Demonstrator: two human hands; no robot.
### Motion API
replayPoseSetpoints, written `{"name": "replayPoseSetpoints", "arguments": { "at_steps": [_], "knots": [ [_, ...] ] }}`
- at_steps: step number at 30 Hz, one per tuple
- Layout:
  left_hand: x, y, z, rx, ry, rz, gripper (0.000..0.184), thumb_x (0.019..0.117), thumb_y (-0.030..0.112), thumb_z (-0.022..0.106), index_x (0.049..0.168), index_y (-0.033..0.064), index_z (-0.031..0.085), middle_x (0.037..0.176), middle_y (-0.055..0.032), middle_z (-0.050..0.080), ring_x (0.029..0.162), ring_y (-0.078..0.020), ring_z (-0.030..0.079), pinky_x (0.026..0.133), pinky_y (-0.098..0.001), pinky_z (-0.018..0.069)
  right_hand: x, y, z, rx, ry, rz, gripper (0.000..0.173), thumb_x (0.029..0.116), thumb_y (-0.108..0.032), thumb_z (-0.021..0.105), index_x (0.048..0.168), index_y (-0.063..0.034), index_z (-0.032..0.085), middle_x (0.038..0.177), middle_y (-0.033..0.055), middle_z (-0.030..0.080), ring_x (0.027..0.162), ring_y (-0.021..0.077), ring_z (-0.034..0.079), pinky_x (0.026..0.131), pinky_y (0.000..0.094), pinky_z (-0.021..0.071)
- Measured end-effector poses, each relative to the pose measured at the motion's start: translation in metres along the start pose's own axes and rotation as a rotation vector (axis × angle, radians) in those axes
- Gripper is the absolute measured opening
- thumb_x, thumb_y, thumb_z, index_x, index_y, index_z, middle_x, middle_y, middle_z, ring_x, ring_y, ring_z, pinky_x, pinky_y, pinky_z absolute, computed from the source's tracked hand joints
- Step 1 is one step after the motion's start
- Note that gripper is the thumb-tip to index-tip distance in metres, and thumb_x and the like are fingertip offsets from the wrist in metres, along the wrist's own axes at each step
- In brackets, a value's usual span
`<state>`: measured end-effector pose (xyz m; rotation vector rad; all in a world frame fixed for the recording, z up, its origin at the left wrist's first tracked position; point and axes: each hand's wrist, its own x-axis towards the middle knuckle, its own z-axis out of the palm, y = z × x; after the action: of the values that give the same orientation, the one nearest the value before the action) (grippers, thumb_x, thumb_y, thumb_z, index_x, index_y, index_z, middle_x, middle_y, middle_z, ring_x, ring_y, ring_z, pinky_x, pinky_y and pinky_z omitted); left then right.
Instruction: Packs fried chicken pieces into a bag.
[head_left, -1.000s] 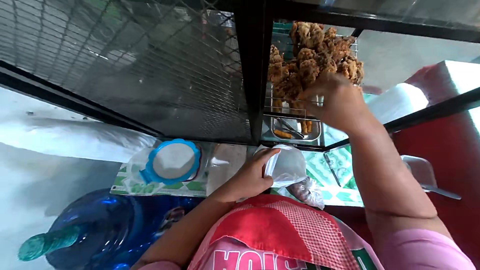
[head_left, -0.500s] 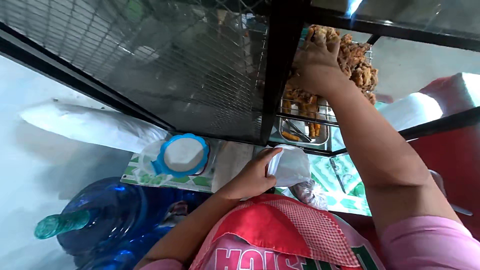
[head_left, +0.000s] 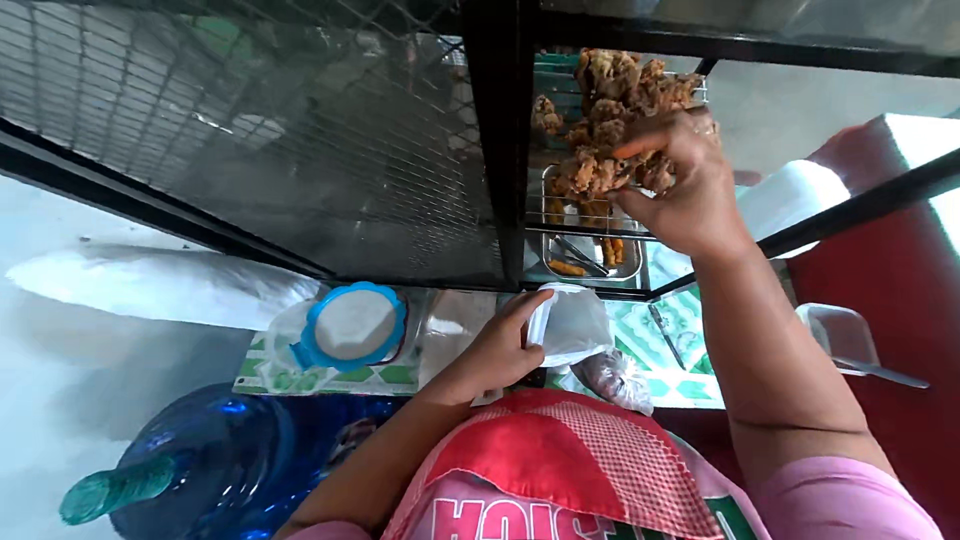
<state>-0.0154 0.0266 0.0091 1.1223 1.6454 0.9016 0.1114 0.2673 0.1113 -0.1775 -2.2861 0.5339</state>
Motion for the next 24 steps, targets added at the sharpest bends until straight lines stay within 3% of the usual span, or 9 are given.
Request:
{"name": "replayPoseSetpoints", "arguments": {
  "at_steps": [3, 4, 6, 8, 10, 13, 17, 21, 24],
  "knots": [
    [0.002, 0.000, 0.001, 0.008, -0.009, 0.009, 0.077, 0.0819, 0.003, 0.064, 0.155, 0.0133, 0.042, 0.155, -0.0156, 0.042, 0.124, -0.0201, 0.058, 0.096, -0.0364, 0.0548, -0.015, -0.002, -0.006, 0.216, 0.037, 0.059, 0.035, 0.0780, -0.005, 0.081, 0.111, -0.0055, 0.069, 0.119, 0.0092, 0.068, 0.121, 0.0199, 0.056, 0.105, 0.0360, 0.0447],
    [0.002, 0.000, 0.001, 0.010, -0.010, 0.010, 0.077, 0.0819, 0.003, 0.064, 0.155, 0.0133, 0.043, 0.155, -0.0154, 0.042, 0.123, -0.0198, 0.059, 0.095, -0.0361, 0.0552, -0.021, -0.003, -0.007, 0.378, 0.060, 0.114, 0.039, 0.0772, -0.005, 0.082, 0.113, -0.0048, 0.067, 0.118, 0.0058, 0.068, 0.117, 0.0153, 0.060, 0.102, 0.0336, 0.0503],
    [0.002, 0.000, 0.002, 0.016, -0.008, 0.010, 0.077, 0.0821, 0.003, 0.064, 0.155, 0.0139, 0.042, 0.156, -0.0147, 0.042, 0.123, -0.0194, 0.059, 0.095, -0.0357, 0.0553, -0.032, -0.008, -0.003, 0.773, 0.115, 0.263, 0.042, 0.0783, -0.007, 0.081, 0.115, -0.0133, 0.061, 0.108, -0.0052, 0.069, 0.100, 0.0071, 0.068, 0.090, 0.0298, 0.0600],
    [0.002, 0.001, 0.002, 0.021, 0.003, 0.016, 0.077, 0.0815, 0.004, 0.064, 0.155, 0.0142, 0.043, 0.156, -0.0145, 0.041, 0.123, -0.0191, 0.059, 0.094, -0.0350, 0.0555, -0.042, -0.011, 0.002, 1.077, 0.174, 0.408, 0.034, 0.0808, -0.019, 0.081, 0.111, -0.0191, 0.064, 0.101, -0.0051, 0.072, 0.092, 0.0089, 0.070, 0.085, 0.0328, 0.0611],
    [0.002, 0.001, 0.003, 0.018, 0.013, 0.019, 0.077, 0.0816, 0.004, 0.064, 0.155, 0.0148, 0.043, 0.155, -0.0144, 0.042, 0.120, -0.0184, 0.060, 0.092, -0.0346, 0.0563, -0.051, -0.013, 0.005, 1.256, 0.208, 0.536, 0.031, 0.0801, -0.031, 0.084, 0.106, -0.0208, 0.069, 0.101, -0.0026, 0.074, 0.093, 0.0096, 0.070, 0.085, 0.0323, 0.0599],
    [0.002, 0.001, 0.003, 0.007, 0.015, 0.009, 0.077, 0.0822, 0.004, 0.063, 0.155, 0.0162, 0.043, 0.154, -0.0133, 0.043, 0.116, -0.0177, 0.062, 0.090, -0.0347, 0.0569, -0.060, -0.015, 0.006, 1.403, 0.218, 0.666, 0.033, 0.0753, -0.035, 0.086, 0.100, -0.0217, 0.068, 0.103, -0.0008, 0.072, 0.095, 0.0110, 0.069, 0.084, 0.0320, 0.0592],
    [0.003, 0.003, 0.003, -0.004, 0.006, 0.002, 0.077, 0.0821, 0.004, 0.064, 0.155, 0.0161, 0.043, 0.154, -0.0131, 0.043, 0.115, -0.0176, 0.062, 0.089, -0.0342, 0.0575, -0.069, -0.014, 0.007, 1.636, 0.169, 0.636, 0.039, 0.0770, -0.034, 0.083, 0.110, -0.0170, 0.070, 0.097, 0.0034, 0.073, 0.090, 0.0156, 0.070, 0.083, 0.0348, 0.0596],
    [0.006, 0.002, 0.005, 0.006, 0.001, 0.011, 0.077, 0.0821, 0.004, 0.064, 0.155, 0.0168, 0.043, 0.153, -0.0136, 0.044, 0.116, -0.0177, 0.062, 0.090, -0.0343, 0.0576, -0.074, -0.015, 0.010, 1.875, 0.122, 0.562, 0.028, 0.0784, -0.032, 0.077, 0.100, -0.0145, 0.072, 0.089, 0.0054, 0.071, 0.087, 0.0197, 0.070, 0.083, 0.0396, 0.0577],
    [0.006, 0.000, 0.005, -0.011, 0.012, 0.029, 0.076, 0.0828, 0.004, 0.066, 0.155, 0.0159, 0.043, 0.153, -0.0138, 0.044, 0.117, -0.0182, 0.062, 0.091, -0.0349, 0.0576, -0.074, -0.017, 0.011, 1.926, 0.100, 0.530, 0.029, 0.0788, -0.032, 0.077, 0.101, -0.0134, 0.072, 0.088, 0.0057, 0.071, 0.087, 0.0205, 0.070, 0.083, 0.0405, 0.0573]
  ]
}}
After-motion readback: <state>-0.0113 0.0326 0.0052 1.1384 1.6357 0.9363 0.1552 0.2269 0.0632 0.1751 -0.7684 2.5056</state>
